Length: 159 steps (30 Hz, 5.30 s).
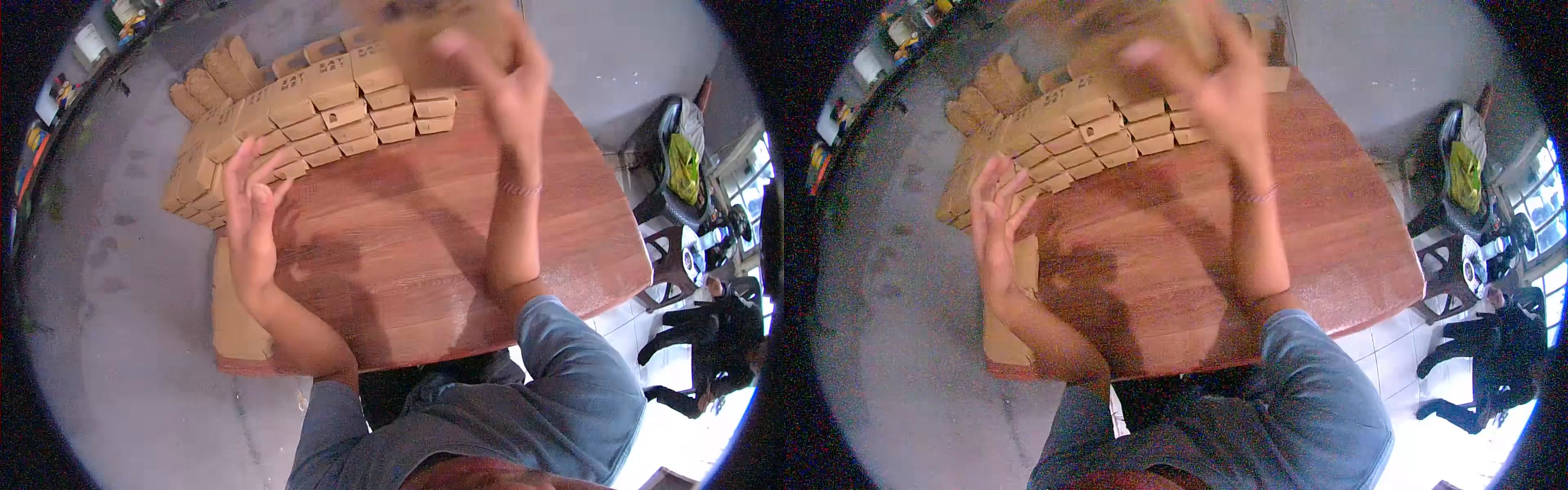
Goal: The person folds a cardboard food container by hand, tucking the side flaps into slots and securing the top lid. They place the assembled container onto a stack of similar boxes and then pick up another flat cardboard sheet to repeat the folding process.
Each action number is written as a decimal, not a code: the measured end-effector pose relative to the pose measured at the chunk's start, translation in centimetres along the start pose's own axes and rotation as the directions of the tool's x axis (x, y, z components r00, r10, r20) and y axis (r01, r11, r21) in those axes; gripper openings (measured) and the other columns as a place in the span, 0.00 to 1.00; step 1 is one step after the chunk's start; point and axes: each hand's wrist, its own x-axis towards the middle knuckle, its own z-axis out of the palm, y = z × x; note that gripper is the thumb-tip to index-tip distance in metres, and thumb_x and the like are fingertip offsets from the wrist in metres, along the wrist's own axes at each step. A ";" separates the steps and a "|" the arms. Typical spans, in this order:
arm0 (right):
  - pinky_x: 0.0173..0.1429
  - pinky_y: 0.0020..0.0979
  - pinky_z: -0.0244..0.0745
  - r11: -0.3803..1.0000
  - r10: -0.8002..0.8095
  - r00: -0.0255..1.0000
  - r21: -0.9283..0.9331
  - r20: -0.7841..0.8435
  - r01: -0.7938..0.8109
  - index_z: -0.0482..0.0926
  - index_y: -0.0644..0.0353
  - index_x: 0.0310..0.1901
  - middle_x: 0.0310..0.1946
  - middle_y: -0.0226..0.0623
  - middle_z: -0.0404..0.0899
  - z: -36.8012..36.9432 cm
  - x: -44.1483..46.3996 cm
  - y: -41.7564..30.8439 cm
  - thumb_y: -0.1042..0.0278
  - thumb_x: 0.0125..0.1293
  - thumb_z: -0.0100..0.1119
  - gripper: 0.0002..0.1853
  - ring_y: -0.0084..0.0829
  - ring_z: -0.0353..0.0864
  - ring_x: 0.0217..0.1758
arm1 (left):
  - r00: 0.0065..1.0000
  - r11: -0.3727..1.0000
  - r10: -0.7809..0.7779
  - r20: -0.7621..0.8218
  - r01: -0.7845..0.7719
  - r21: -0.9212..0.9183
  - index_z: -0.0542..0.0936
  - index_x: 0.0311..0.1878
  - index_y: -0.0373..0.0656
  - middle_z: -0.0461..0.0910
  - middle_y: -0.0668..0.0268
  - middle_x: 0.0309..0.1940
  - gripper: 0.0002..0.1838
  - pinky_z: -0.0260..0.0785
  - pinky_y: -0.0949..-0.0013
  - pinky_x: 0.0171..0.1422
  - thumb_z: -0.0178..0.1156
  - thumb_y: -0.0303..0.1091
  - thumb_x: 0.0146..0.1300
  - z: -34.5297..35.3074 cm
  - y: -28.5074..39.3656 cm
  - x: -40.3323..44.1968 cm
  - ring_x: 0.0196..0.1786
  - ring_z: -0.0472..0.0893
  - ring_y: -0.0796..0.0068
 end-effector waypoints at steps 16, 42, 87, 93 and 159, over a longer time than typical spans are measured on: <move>0.52 0.45 0.75 0.462 0.554 0.582 -0.362 -0.595 -0.810 0.83 0.74 0.41 0.40 0.65 0.81 -9.5 -7.8 30.1 0.41 0.57 0.58 0.34 0.56 0.82 0.47 | 0.986 0.926 -0.097 0.133 0.040 0.375 0.60 0.71 0.41 0.65 0.57 0.65 0.40 0.60 0.55 0.72 0.67 0.44 0.62 0.5 1.7 -1.7 0.66 0.70 0.58; 0.59 0.43 0.72 0.560 0.482 0.844 -0.659 -0.234 -0.502 0.82 0.48 0.54 0.46 0.50 0.83 -5.7 -10.6 33.1 0.48 0.65 0.55 0.21 0.51 0.80 0.54 | 0.986 0.905 0.024 0.167 -0.092 0.416 0.62 0.69 0.38 0.66 0.56 0.63 0.40 0.65 0.59 0.68 0.70 0.43 0.59 -1.1 5.0 -6.1 0.62 0.73 0.59; 0.43 0.35 0.79 0.644 0.751 0.656 0.297 -0.071 -0.705 0.69 0.75 0.55 0.37 0.46 0.78 -10.8 -12.6 28.9 0.62 0.75 0.49 0.20 0.37 0.81 0.42 | 0.944 0.204 -0.323 0.064 0.003 0.979 0.81 0.51 0.39 0.80 0.57 0.53 0.22 0.75 0.54 0.54 0.63 0.41 0.56 -20.4 -9.9 -23.9 0.50 0.81 0.53; 0.45 0.37 0.78 0.638 0.753 0.653 0.326 -0.075 -0.698 0.71 0.78 0.52 0.41 0.50 0.79 -11.3 -12.9 29.9 0.63 0.73 0.50 0.21 0.40 0.81 0.43 | 0.883 0.040 -0.406 0.236 -0.241 0.970 0.78 0.52 0.33 0.81 0.51 0.49 0.25 0.78 0.52 0.48 0.59 0.45 0.58 -19.1 -8.0 -22.4 0.45 0.83 0.50; 0.80 0.53 0.36 0.882 0.226 0.072 -0.236 0.971 0.409 0.59 0.49 0.73 0.77 0.45 0.49 7.4 -24.3 8.1 0.33 0.68 0.46 0.39 0.48 0.42 0.80 | 0.959 0.232 -0.273 -0.083 0.149 0.961 0.80 0.55 0.43 0.75 0.57 0.61 0.27 0.64 0.54 0.69 0.69 0.47 0.55 -18.1 -9.2 -24.7 0.66 0.72 0.54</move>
